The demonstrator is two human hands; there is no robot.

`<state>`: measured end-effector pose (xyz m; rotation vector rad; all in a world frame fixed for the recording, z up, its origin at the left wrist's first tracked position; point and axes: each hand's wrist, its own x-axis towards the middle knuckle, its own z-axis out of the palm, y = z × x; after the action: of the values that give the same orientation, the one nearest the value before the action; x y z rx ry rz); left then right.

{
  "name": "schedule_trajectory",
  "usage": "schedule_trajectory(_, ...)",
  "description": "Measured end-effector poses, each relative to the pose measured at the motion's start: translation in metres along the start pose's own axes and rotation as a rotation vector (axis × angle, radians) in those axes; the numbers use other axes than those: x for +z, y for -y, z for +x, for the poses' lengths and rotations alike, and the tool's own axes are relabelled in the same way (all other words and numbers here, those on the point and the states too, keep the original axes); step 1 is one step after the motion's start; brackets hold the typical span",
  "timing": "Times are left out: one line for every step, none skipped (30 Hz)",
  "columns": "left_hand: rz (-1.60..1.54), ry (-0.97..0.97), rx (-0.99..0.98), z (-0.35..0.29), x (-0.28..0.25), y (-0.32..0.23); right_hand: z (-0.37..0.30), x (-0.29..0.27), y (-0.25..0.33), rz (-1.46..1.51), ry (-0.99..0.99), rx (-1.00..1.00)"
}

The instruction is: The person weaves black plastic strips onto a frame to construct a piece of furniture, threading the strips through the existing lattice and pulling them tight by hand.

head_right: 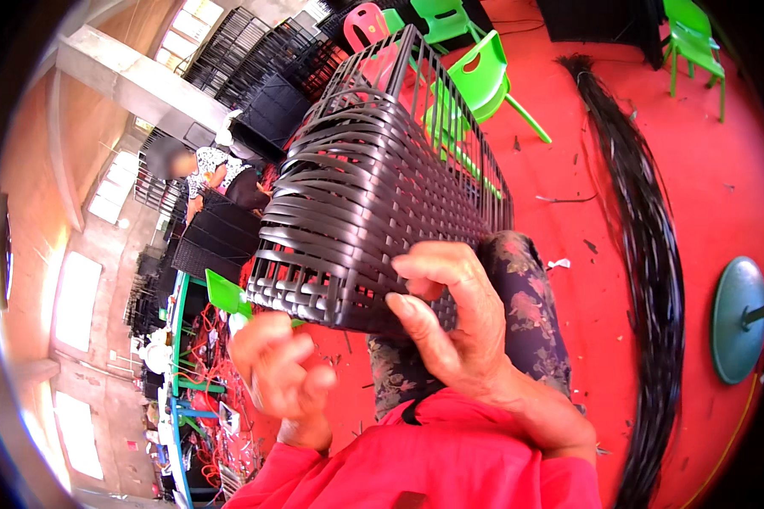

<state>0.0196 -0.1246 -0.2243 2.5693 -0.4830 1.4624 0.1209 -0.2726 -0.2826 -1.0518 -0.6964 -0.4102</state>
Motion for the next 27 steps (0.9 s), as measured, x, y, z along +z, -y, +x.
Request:
schedule_trajectory(0.024,0.073,-0.023,0.006,0.006,0.005,-0.015,-0.006,-0.013,0.001,0.001,0.134)
schedule_trajectory(0.046,0.147,-0.046,0.013,0.009,0.01,-0.025,-0.009,-0.019,-0.034,0.027,0.211)
schedule_trajectory(0.063,0.232,-0.03,0.02,0.012,0.012,-0.031,-0.009,-0.025,-0.074,0.069,0.189)
schedule_trajectory(0.08,0.29,-0.002,0.021,0.016,0.017,-0.037,-0.009,-0.031,-0.112,0.112,0.169)
schedule_trajectory(0.07,0.278,0.007,0.023,0.018,0.019,-0.041,-0.005,-0.034,-0.079,0.149,0.178)
schedule_trajectory(0.06,0.266,0.015,0.023,0.019,0.02,-0.039,-0.002,-0.033,-0.091,0.186,0.121)
schedule_trajectory(0.081,0.287,0.013,0.023,0.018,0.02,-0.04,0.001,-0.033,-0.074,0.204,0.124)
schedule_trajectory(0.044,0.278,0.001,0.023,0.018,0.02,-0.042,0.003,-0.035,-0.063,0.22,0.128)
schedule_trajectory(0.007,0.269,-0.011,0.022,0.018,0.021,-0.041,0.006,-0.037,-0.04,0.185,0.134)
schedule_trajectory(0.02,0.289,-0.013,0.021,0.02,0.022,-0.041,0.007,-0.039,-0.02,0.179,0.146)
schedule_trajectory(-0.011,0.249,-0.026,0.019,0.023,0.021,-0.041,0.007,-0.04,-0.01,0.191,0.149)
schedule_trajectory(-0.043,0.208,-0.038,0.018,0.024,0.021,-0.041,0.006,-0.041,-0.002,0.202,0.151)
schedule_trajectory(-0.033,0.224,-0.04,0.018,0.024,0.022,-0.042,0.006,-0.043,0.003,0.225,0.143)
schedule_trajectory(-0.038,0.209,-0.039,0.017,0.023,0.022,-0.041,0.006,-0.044,0.02,0.221,0.15)
schedule_trajectory(-0.045,0.193,-0.038,0.017,0.023,0.022,-0.041,0.006,-0.045,0.053,0.239,0.155)
schedule_trajectory(-0.054,0.175,-0.035,0.016,0.022,0.021,-0.041,0.005,-0.046,0.084,0.256,0.158)
schedule_trajectory(-0.033,0.161,-0.047,0.015,0.023,0.022,-0.041,0.005,-0.046,0.089,0.247,0.158)
schedule_trajectory(-0.032,0.168,-0.039,0.014,0.022,0.022,-0.043,0.004,-0.046,0.134,0.202,0.187)
schedule_trajectory(0.006,0.149,-0.056,0.012,0.022,0.021,-0.043,0.003,-0.046,0.178,0.157,0.215)
schedule_trajectory(0.042,0.13,-0.077,0.009,0.022,0.02,-0.044,0.003,-0.046,0.178,0.15,0.217)
schedule_trajectory(-0.003,0.031,-0.12,0.005,0.027,0.021,-0.043,0.004,-0.045,0.185,0.161,0.235)
schedule_trajectory(-0.006,0.036,-0.118,0.005,0.029,0.018,-0.043,0.004,-0.044,0.192,0.173,0.253)
schedule_trajectory(-0.003,0.012,-0.166,0.007,0.032,0.016,-0.043,0.002,-0.044,0.191,0.167,0.253)
schedule_trajectory(0.0,-0.012,-0.215,0.009,0.034,0.014,-0.044,0.0,-0.045,0.123,0.253,0.217)
schedule_trajectory(0.095,0.081,-0.198,0.011,0.028,0.014,-0.044,-0.003,-0.045,0.054,0.339,0.181)
schedule_trajectory(0.095,0.084,-0.195,0.017,0.023,0.016,-0.043,-0.004,-0.045,0.056,0.335,0.181)
schedule_trajectory(0.256,0.209,-0.048,0.024,0.017,0.019,-0.043,-0.006,-0.045,0.029,0.37,0.17)
